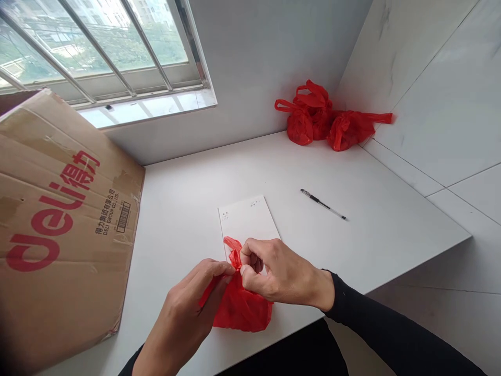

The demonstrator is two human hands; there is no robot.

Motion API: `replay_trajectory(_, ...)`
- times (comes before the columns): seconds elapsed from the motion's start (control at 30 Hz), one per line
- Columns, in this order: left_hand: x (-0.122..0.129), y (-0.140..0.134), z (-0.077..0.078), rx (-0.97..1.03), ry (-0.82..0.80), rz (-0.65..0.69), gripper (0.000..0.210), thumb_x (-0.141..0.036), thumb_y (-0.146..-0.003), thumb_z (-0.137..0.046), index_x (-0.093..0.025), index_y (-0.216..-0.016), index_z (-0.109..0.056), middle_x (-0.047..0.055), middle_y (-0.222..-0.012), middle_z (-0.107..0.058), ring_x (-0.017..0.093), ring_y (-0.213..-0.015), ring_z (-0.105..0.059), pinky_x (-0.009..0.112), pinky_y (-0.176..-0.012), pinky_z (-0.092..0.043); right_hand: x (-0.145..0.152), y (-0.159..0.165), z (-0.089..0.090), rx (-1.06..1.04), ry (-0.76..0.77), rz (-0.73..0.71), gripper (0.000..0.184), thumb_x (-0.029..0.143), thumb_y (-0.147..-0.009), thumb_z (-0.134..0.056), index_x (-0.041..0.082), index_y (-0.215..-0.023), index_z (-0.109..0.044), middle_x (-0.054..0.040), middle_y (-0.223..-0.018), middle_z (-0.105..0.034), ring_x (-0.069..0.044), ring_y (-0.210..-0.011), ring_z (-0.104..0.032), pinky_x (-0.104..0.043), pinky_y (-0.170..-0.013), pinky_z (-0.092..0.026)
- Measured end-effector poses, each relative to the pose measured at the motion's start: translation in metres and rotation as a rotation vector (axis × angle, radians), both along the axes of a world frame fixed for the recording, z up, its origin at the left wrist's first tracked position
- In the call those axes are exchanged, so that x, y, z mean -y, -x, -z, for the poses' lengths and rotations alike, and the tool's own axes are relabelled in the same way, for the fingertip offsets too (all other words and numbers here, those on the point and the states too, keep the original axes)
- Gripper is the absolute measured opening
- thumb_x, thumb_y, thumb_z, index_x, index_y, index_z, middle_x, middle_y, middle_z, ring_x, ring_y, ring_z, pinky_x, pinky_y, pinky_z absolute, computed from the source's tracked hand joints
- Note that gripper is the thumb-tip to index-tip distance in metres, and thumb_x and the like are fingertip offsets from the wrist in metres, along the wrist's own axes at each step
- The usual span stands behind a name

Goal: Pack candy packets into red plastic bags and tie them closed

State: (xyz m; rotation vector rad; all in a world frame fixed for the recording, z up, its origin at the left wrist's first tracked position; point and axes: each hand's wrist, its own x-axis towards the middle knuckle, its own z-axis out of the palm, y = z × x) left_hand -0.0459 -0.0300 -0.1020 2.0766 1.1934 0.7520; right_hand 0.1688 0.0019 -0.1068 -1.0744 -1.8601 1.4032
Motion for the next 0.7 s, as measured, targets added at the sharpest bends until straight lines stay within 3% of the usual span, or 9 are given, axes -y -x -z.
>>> replay_trajectory(0.13, -0.001, -0.001, 0.001, -0.031, -0.032, 0.054, 0.019, -0.010, -0.105, -0.042, -0.024, -0.104, -0.055, -0.001, -0.091, -0.058, 0.010, -0.076, -0.055, 0.022, -0.069, -0.046, -0.004, -0.004, -0.008, 0.033, -0.006, -0.031, 0.013, 0.014, -0.087, -0.063, 0.023, -0.085, -0.053, 0.0050, -0.082, -0.058, -0.013, -0.074, -0.051, -0.025, -0.068, -0.045)
replay_trajectory(0.27, 0.001, 0.001, 0.006, -0.013, -0.070, 0.080, 0.021, -0.008, -0.104, -0.043, -0.024, -0.106, -0.057, 0.000, -0.093, -0.060, 0.010, -0.078, -0.058, 0.022, -0.068, -0.048, -0.004, -0.006, -0.009, 0.061, 0.034, -0.123, 0.011, 0.013, -0.090, -0.058, 0.022, -0.087, -0.054, 0.0037, -0.083, -0.058, -0.013, -0.073, -0.051, -0.026, -0.066, -0.045)
replay_trajectory(0.43, 0.003, 0.004, 0.005, 0.076, -0.121, -0.023, 0.020, -0.005, -0.101, -0.049, -0.023, -0.103, -0.058, 0.001, -0.096, -0.064, 0.011, -0.084, -0.063, 0.022, -0.072, -0.051, 0.003, -0.006, 0.001, 0.087, -0.027, -0.015, 0.014, 0.010, -0.088, -0.055, 0.022, -0.085, -0.050, 0.0038, -0.078, -0.056, -0.013, -0.067, -0.049, -0.027, -0.060, -0.043)
replay_trajectory(0.57, 0.001, 0.002, 0.003, 0.062, -0.120, 0.006, 0.020, -0.005, -0.101, -0.048, -0.023, -0.103, -0.058, 0.001, -0.093, -0.063, 0.010, -0.080, -0.062, 0.022, -0.069, -0.049, 0.008, -0.006, -0.001, 0.015, -0.194, 0.093, 0.011, 0.014, -0.090, -0.058, 0.023, -0.092, -0.054, 0.0027, -0.084, -0.060, -0.015, -0.076, -0.055, -0.029, -0.071, -0.049)
replay_trajectory(0.7, 0.001, 0.001, 0.005, 0.034, -0.134, 0.037, 0.023, -0.004, -0.102, -0.046, -0.023, -0.108, -0.058, 0.003, -0.099, -0.063, 0.010, -0.084, -0.063, 0.022, -0.071, -0.050, 0.008, -0.004, -0.004, 0.142, -0.374, 0.022, 0.012, 0.012, -0.092, -0.058, 0.022, -0.099, -0.056, -0.0004, -0.091, -0.063, -0.017, -0.081, -0.056, -0.031, -0.074, -0.050)
